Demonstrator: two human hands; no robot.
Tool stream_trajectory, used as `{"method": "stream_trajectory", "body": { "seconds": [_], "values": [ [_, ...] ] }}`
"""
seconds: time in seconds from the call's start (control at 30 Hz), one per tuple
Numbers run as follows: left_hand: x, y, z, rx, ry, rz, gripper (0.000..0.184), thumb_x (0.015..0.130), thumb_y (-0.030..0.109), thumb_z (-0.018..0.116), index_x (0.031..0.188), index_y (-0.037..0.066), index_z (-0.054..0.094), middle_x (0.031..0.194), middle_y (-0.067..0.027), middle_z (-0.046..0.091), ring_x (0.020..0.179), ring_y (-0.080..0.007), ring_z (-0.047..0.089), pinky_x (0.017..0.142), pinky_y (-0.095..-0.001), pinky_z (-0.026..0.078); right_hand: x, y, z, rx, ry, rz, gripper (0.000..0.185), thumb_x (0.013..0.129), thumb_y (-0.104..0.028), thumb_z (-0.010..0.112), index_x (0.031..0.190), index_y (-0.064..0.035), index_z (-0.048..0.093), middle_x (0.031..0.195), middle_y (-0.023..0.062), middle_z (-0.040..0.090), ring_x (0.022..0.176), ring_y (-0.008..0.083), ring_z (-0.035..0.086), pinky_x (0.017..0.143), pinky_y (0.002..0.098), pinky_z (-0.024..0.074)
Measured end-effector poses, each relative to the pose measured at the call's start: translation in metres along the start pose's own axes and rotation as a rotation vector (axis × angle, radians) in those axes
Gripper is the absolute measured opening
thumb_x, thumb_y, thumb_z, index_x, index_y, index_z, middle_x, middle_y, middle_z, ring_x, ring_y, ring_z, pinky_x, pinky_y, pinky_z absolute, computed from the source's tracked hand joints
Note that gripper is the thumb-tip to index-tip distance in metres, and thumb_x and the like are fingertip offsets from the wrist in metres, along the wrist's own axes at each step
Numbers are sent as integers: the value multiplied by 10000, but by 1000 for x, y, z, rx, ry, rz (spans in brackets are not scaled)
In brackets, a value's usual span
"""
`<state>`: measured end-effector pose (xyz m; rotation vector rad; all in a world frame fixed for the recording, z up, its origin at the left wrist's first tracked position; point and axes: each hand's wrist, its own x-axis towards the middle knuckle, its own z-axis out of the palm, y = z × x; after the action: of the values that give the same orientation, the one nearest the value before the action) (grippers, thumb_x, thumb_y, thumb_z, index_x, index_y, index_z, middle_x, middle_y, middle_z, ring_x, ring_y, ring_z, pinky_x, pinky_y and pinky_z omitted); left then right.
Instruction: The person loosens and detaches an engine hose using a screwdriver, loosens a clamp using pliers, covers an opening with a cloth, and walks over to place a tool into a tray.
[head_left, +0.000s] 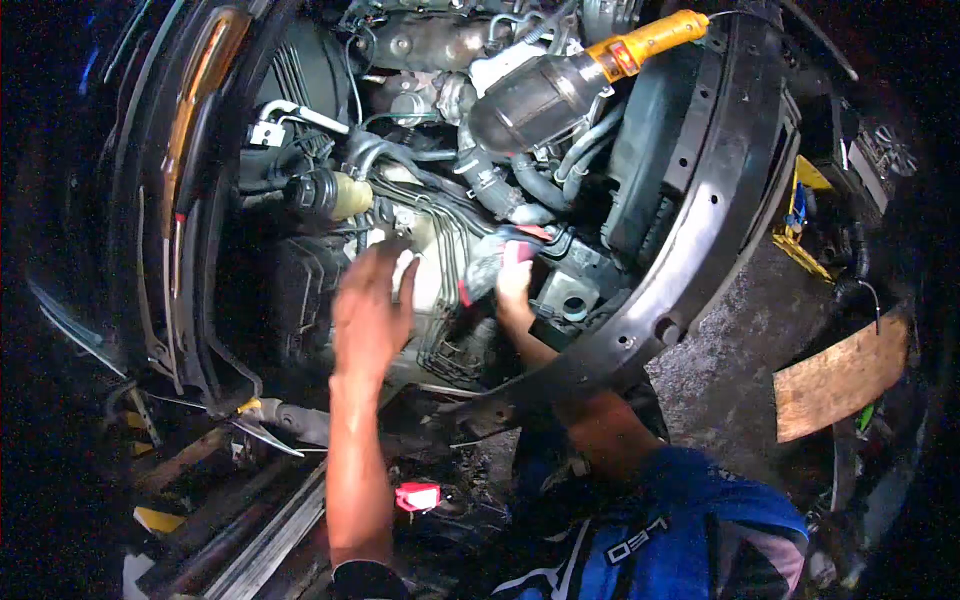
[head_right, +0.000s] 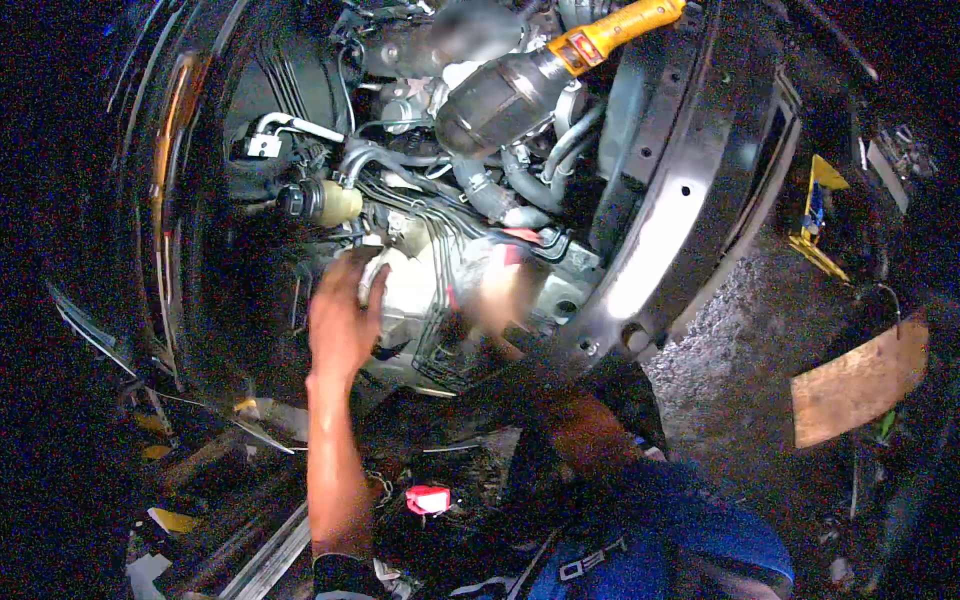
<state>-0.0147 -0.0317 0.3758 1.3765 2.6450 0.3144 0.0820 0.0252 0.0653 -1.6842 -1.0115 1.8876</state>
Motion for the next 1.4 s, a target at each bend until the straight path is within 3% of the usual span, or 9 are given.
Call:
{"method": "stream_trajectory", "body": {
  "seconds": [0.07,0.2,0.4,0.5,0.77,1.03,1.13,1.17,1.4],
  "values": [
    [8,-24,-20,231,162,113,254,931,154,660,1136,3,665,1087,-205,669,1001,-386,635,893,-448,510,7,-16,-1,265,77,243,429,1014,-454,502,1185,-76,612,1011,62,674,922,233,642,816,392,517],
    [19,-81,-17,381,56,-15,411,951,304,647,1240,14,625,1286,-181,581,1235,-363,527,1093,-484,386,-29,-138,3,856,205,746,498,1012,-600,409,1103,-160,624,1005,19,663,881,230,632,755,430,540],
    [15,-117,11,457,70,22,390,914,337,677,1188,60,661,1203,-109,625,1211,-310,537,1169,-543,281,96,3,31,1300,-20,318,446,1012,-526,491,1222,-154,620,1168,34,672,1073,242,638,988,428,486],
    [16,-117,15,431,92,-2,336,902,316,686,1140,80,684,1126,-96,657,1179,-301,552,1168,-538,280,107,7,31,1407,79,364,339,1014,-472,532,1133,-171,630,1117,47,684,1011,241,657,919,451,528],
    [16,-126,20,452,102,36,291,890,281,708,1109,89,691,1097,-91,649,1163,-292,565,1164,-536,301,115,19,26,1349,-27,302,407,968,-441,629,1246,-144,632,1279,25,647,1200,229,585,1092,461,412],
    [19,-123,22,453,74,21,268,863,252,730,1079,97,695,1083,-69,649,1160,-291,565,1162,-548,293,128,14,34,1357,137,392,207,900,-380,673,928,-176,663,899,-21,700,817,180,658,774,367,548],
    [19,-122,21,441,57,9,257,848,241,739,1056,97,696,1065,-65,647,1157,-288,562,1169,-548,278,140,39,36,1399,89,363,328,885,-429,671,1084,-169,664,1113,12,683,1070,237,634,964,441,498],
    [20,-123,20,438,61,11,254,847,243,739,1051,98,697,1061,-65,646,1154,-287,563,1168,-547,279,137,28,39,1425,128,398,288,846,-444,706,984,-194,665,995,-13,698,898,197,648,803,417,530],
    [15,-123,22,445,105,45,277,832,269,745,1051,104,707,1070,-77,639,1125,-290,563,1171,-522,283,143,21,33,1361,71,383,397,850,-474,625,1145,-208,649,1191,0,659,1121,245,602,994,495,457]
  ]
}}
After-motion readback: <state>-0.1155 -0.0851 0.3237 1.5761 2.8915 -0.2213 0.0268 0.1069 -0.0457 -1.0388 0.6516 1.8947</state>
